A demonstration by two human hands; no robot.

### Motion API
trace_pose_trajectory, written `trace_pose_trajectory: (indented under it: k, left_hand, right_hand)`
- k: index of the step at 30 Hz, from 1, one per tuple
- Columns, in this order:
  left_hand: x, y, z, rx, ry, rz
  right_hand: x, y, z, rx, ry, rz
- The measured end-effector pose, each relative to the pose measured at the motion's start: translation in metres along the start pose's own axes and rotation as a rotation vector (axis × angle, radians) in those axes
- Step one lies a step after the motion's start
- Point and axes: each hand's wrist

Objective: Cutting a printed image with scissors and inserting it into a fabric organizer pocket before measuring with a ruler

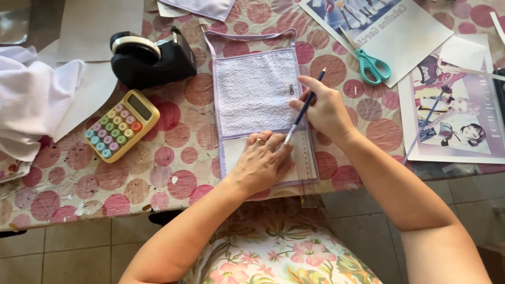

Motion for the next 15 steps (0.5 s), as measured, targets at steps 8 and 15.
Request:
trace_pose_trajectory:
  k: [8,15]
  left_hand:
    - [0.004,-0.015,-0.007,-0.075,0.062,-0.009]
    - [0.001,-0.012,-0.004,-0.296,0.061,-0.115]
  right_hand:
    - [-0.03,-0.027,-0.027,0.089,-0.057,0.017]
    - [-0.024,-0.051,-0.068,0.098,-0.14,0.348]
Point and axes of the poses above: each hand's wrist, its own z-axis towards the middle knuckle, its own y-axis out of the palm, x = y × z, and after that the axes turned 14 degrees about -x, right-handed
